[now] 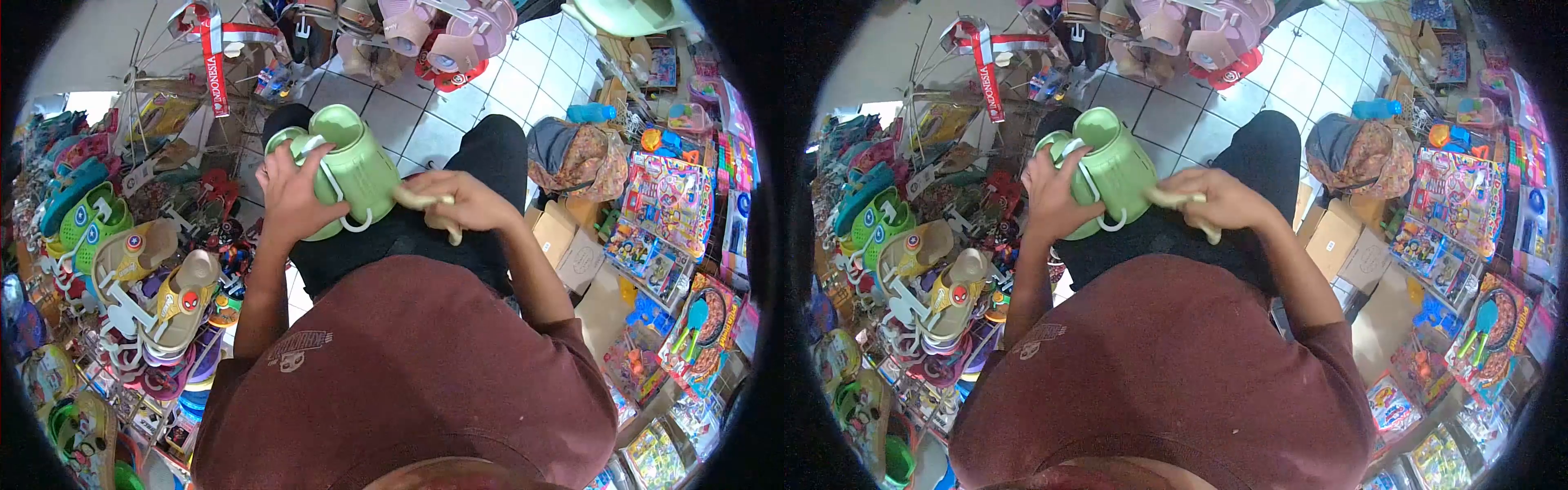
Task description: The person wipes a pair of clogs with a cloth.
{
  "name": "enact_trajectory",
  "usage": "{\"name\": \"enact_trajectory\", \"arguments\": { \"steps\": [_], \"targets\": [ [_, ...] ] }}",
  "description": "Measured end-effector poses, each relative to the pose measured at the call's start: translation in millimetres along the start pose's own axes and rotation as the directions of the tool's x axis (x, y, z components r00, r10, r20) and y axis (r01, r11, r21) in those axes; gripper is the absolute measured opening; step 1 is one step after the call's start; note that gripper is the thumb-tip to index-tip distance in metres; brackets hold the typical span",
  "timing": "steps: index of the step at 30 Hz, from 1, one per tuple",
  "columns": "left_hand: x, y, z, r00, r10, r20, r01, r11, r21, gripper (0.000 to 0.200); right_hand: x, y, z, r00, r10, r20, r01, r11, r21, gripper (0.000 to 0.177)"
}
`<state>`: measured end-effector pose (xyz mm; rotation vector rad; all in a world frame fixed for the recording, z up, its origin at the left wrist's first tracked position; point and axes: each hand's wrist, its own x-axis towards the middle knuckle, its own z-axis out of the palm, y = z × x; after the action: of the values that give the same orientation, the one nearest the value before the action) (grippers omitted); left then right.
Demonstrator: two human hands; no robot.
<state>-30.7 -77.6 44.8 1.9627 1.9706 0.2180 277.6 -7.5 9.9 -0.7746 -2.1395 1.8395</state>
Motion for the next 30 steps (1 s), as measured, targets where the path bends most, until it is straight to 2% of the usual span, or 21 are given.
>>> {"name": "enact_trajectory", "arguments": {
  "steps": [2,3,6,7,10,11,14,15,18,19,20,22,25,26,30],
  "targets": [
    [2,5,-2,1.0,-0.009,0.025,0.009,1.0,0.017,0.093,8,5,1,0.967,0.135,-0.216,-0.093,0.977,0.192,0.045],
    [1,5,-3,0.999,-0.017,0.031,0.016,1.0,0.015,0.093,21,-4,4,0.906,0.238,-0.35,-0.196,0.969,0.151,0.044],
    [2,6,-2,1.0,-0.015,0.026,0.014,1.0,0.026,0.092,51,17,14,0.905,-0.062,-0.421,0.007,0.991,-0.131,0.045],
    [1,5,1,1.0,-0.009,0.007,0.009,0.999,0.039,0.092,56,23,17,0.931,-0.201,-0.304,0.122,0.958,-0.26,0.048],
    [-4,1,2,1.0,-0.012,-0.008,0.012,0.999,0.051,0.093,40,3,34,0.951,-0.165,-0.261,0.089,0.955,-0.282,0.049],
    [-5,1,2,1.0,-0.01,-0.016,0.011,0.998,0.054,0.094,30,-2,35,0.957,-0.186,-0.222,0.114,0.946,-0.302,0.048],
    [-4,1,5,0.999,0.036,-0.037,-0.034,0.998,0.051,0.095,5,-37,30,0.995,-0.074,-0.062,0.056,0.966,-0.252,0.051],
    [-3,1,5,0.999,0.041,-0.033,-0.039,0.998,0.049,0.095,0,-23,25,0.991,-0.129,-0.025,0.116,0.95,-0.291,0.042],
    [2,3,8,0.998,0.059,-0.032,-0.057,0.997,0.057,0.095,5,-12,-2,0.997,-0.061,-0.052,0.068,0.987,0.148,0.035],
    [1,3,8,0.998,0.061,-0.034,-0.059,0.996,0.063,0.095,15,-11,-4,0.982,-0.008,-0.19,0.012,1.0,0.022,0.034],
    [1,3,7,0.998,0.06,-0.028,-0.058,0.996,0.064,0.094,23,-14,-2,0.934,0.132,-0.331,-0.11,0.99,0.085,0.036],
    [1,4,6,0.998,0.062,-0.017,-0.061,0.996,0.066,0.094,46,17,8,0.869,0.095,-0.486,-0.134,0.99,-0.045,0.038],
    [1,6,5,0.999,0.04,-0.02,-0.038,0.996,0.08,0.095,61,22,32,0.931,-0.104,-0.35,0.027,0.976,-0.218,0.039],
    [1,6,4,1.0,0.028,-0.008,-0.027,0.996,0.084,0.095,50,17,40,0.923,-0.039,-0.382,-0.063,0.966,-0.251,0.04],
    [2,7,0,0.999,0.006,0.042,-0.01,0.994,0.11,0.094,10,-22,44,0.971,0.001,-0.24,-0.088,0.933,-0.349,0.049]
  ]
}}
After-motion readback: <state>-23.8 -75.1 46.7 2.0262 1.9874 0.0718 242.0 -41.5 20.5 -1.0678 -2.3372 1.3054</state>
